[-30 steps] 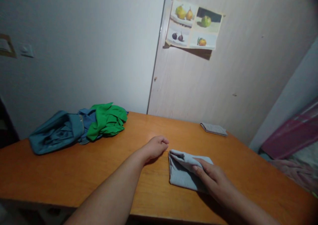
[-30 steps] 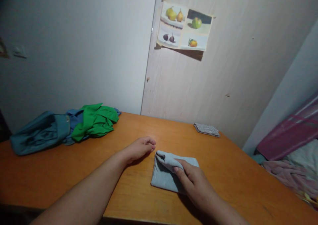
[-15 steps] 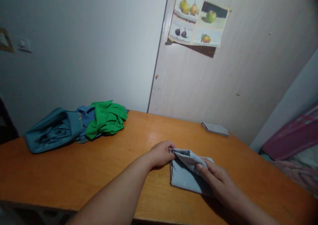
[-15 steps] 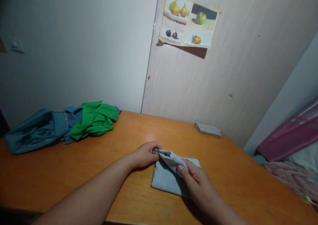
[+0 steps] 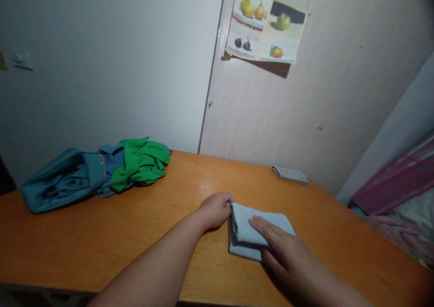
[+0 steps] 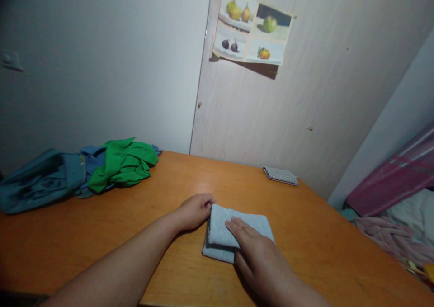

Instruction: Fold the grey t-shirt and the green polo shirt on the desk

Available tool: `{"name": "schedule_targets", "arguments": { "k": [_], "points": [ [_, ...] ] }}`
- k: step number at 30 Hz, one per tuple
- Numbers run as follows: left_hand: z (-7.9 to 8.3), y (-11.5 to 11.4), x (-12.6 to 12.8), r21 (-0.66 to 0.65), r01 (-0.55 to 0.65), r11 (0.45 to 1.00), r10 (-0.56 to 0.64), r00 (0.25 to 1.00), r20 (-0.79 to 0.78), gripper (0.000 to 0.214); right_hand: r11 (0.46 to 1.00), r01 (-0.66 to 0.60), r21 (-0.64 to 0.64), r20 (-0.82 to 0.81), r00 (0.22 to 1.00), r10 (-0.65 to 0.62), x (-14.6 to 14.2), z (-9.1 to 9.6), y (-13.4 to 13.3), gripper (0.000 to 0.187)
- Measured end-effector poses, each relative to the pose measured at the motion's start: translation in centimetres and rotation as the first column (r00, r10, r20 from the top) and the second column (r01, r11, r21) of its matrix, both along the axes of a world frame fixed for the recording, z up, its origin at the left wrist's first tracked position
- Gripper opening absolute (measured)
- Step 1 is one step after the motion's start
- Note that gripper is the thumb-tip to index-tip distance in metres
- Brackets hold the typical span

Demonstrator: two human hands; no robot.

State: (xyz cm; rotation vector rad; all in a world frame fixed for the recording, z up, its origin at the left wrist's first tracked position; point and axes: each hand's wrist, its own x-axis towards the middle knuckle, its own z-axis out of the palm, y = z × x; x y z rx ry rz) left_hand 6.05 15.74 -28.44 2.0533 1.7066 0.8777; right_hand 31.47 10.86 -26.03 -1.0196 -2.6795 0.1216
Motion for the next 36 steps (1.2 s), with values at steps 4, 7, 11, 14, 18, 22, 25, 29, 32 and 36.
{"name": "schedule_targets", "arguments": {
  "k": [4, 7, 11, 14, 18, 22, 25, 29, 32, 36],
  "points": [
    [-0.2, 0.0, -0.1, 0.01, -0.005, 1.0, 0.005, 1.0, -0.005, 0.025, 0.999, 0.007, -0.038, 0.045, 0.999, -0.005, -0.2, 1.0, -0.2, 0.07],
    [-0.3, 0.1, -0.1, 0.007, 0.005, 1.0, -0.005, 1.0, 0.004, 0.024, 0.996, -0.002, -0.087, 0.048, 0.999, 0.006, -0.3, 1.7, -0.2, 0.069],
    [-0.2, 0.1, -0.1, 0.005, 0.016, 1.0, -0.016, 1.0, 0.019, 0.023, 0.994, 0.001, -0.108, 0.058, 0.998, 0.006, -0.4, 2.1, -0.2, 0.067],
    [0.0, 0.0, -0.1, -0.004, 0.013, 1.0, -0.013, 0.999, 0.036, 0.022, 0.995, 0.031, -0.092, 0.039, 0.999, -0.028, -0.6, 1.7, -0.5, 0.068],
    [0.1, 0.1, -0.1, -0.022, 0.014, 1.0, -0.012, 0.998, 0.064, 0.021, 0.995, 0.066, -0.071, 0.041, 0.997, -0.064, -0.8, 0.6, -1.3, 0.066],
    [0.4, 0.3, -0.1, -0.018, 0.013, 1.0, -0.011, 0.995, 0.101, 0.021, 0.993, 0.093, -0.07, 0.087, 0.992, -0.086, -0.8, -0.2, -2.1, 0.076],
    [0.9, 0.2, 0.0, 0.006, 0.022, 1.0, -0.023, 0.992, 0.125, 0.031, 0.993, 0.081, -0.081, 0.065, 0.995, -0.076, -0.7, -0.7, -2.4, 0.082],
    [0.9, -0.4, 0.2, -0.014, 0.092, 0.996, -0.087, 0.973, 0.212, 0.038, 0.993, 0.058, -0.099, 0.006, 0.998, -0.058, -0.7, -0.8, -2.4, 0.084],
    [0.2, -0.6, 0.1, -0.038, 0.105, 0.994, -0.095, 0.971, 0.219, 0.03, 0.987, 0.072, -0.144, 0.021, 0.997, -0.07, -0.8, -0.4, -2.6, 0.084],
    [-0.2, -0.5, 0.0, -0.011, 0.093, 0.996, -0.09, 0.983, 0.158, 0.026, 0.977, 0.07, -0.202, -0.026, 0.997, -0.077, -0.7, 0.6, -2.7, 0.078]
  ]
}}
